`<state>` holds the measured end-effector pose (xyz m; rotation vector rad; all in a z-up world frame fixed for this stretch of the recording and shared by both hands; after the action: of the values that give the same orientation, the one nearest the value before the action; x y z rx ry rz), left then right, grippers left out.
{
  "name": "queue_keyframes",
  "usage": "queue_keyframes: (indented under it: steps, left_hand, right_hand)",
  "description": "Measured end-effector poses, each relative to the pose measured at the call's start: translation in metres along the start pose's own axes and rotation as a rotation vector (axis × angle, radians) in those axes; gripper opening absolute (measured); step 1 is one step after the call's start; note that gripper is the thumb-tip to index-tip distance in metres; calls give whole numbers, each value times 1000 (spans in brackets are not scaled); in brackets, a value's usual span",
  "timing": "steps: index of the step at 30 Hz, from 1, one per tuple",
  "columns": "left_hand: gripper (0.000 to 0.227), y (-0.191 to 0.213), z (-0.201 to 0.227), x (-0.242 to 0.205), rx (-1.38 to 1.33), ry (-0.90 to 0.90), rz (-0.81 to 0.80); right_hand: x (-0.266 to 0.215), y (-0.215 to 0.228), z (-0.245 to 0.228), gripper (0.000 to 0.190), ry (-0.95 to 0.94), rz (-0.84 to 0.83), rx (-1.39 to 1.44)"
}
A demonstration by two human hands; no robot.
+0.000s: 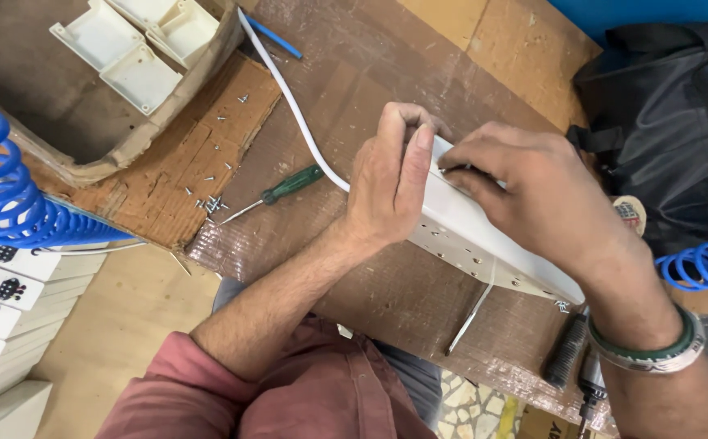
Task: The person assembles a white rectangular electrical enclosure on a workbench. They drive screws into the box with a power screwdriver, reposition and flip the box to reach different sides, pick screws from a container, and finish tightening screws with a red-handled screwdriver.
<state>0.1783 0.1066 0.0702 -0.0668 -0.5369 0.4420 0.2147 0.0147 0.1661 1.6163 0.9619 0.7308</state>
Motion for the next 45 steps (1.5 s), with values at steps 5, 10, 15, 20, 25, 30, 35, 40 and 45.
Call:
queue_keyframes:
  steps: [5,10,15,20,25,30,35,40,45]
  left_hand:
    - [18,-2,-1,0,-20,-6,1]
    - [19,-1,-1,-1,-19,-4,8]
    - [19,-1,-1,0,-13,0,9]
    - [20,-1,-1,0,-10,-2,-6]
    - [18,-1,0,0,-24,7,1]
    - [20,-1,0,0,-12,3,3]
    - [17,-1,-1,-1,-43,6,1]
    - [20,-1,-1,-1,-17,-9,3]
    - [21,-1,-4,-1,-13,-8,7]
  right_hand:
    - [0,-1,0,19,5,40,36]
    - [-1,1,-1,27,32,61,63]
    - [0,0,-2,22,19,34,63]
    - [0,-1,4,20,26,44,28]
    - [2,3,-1,17,75,81,74]
    - [-2,-1,2,19,67,107,110]
    - [-4,-1,6,22,21,106,155]
    - [-5,-3,2,27,52,79,117]
    - [-3,-1,1,20,50,90,117]
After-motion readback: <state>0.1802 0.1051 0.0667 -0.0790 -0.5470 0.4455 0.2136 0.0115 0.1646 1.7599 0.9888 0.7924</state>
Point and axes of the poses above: each hand's wrist, its own x-axis towards the middle knuckle, its own y-axis out of the back of the hand, z = x × y, the point moved 7 cm from there along x, towards the middle knuckle, and after that the axes turned 1 degree about y, right-handed, at the moved point
